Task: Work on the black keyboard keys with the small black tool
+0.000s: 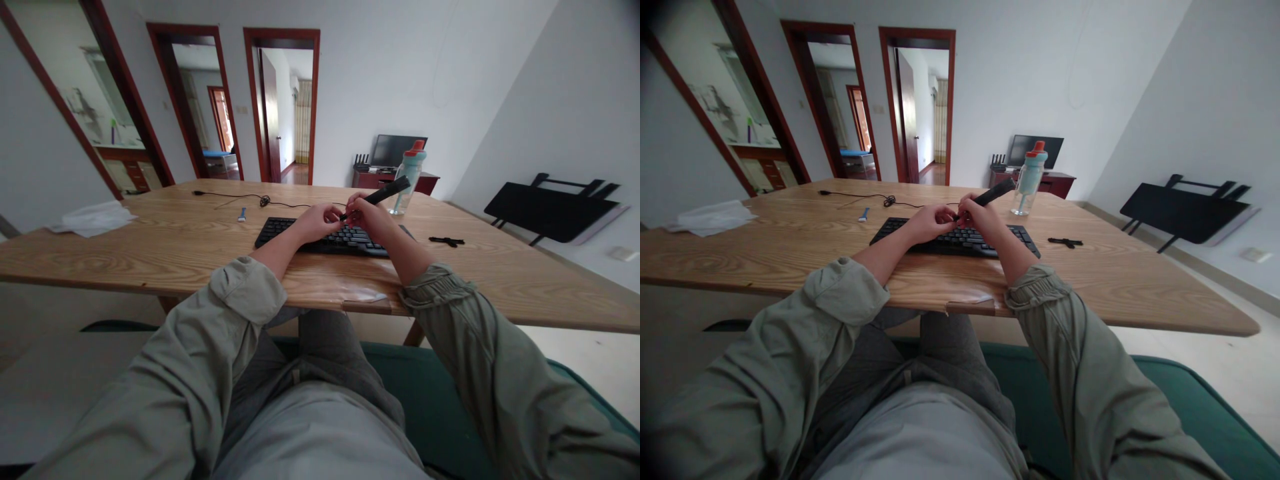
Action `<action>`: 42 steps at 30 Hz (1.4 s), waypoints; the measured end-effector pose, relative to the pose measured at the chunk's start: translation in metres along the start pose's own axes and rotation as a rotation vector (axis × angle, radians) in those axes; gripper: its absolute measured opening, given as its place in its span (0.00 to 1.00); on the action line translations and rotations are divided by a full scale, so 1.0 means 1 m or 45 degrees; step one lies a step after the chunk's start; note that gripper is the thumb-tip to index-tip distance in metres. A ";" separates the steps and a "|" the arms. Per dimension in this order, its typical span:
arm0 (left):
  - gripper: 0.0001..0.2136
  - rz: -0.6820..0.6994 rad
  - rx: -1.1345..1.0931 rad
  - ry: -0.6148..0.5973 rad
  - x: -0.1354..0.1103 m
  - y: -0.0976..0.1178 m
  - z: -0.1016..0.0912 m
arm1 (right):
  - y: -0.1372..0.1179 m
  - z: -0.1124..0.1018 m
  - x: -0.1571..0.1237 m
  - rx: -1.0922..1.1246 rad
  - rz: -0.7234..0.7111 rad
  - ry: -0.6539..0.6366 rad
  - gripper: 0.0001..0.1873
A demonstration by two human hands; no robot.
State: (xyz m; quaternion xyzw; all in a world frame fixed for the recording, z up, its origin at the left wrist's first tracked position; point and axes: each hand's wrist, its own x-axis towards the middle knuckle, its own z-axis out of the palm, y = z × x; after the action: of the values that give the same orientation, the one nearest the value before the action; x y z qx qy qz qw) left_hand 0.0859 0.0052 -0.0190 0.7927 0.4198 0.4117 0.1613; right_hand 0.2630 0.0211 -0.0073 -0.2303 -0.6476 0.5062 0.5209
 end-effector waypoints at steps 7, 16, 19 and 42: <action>0.12 0.020 0.105 0.069 -0.001 0.004 -0.001 | -0.004 -0.002 -0.002 0.066 0.103 -0.019 0.13; 0.13 0.051 0.093 0.015 -0.002 0.001 -0.002 | -0.007 -0.002 -0.002 0.196 0.058 0.005 0.15; 0.19 0.022 0.051 0.011 -0.003 0.000 -0.001 | -0.003 -0.002 0.000 0.218 0.085 -0.015 0.13; 0.17 -0.051 -0.011 0.109 -0.003 0.001 -0.005 | 0.002 0.000 -0.004 0.099 0.115 0.000 0.13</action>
State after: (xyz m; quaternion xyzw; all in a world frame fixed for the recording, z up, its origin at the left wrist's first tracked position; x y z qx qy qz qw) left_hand 0.0818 0.0019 -0.0173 0.7651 0.4403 0.4437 0.1548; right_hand 0.2642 0.0186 -0.0106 -0.2390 -0.6163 0.5540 0.5061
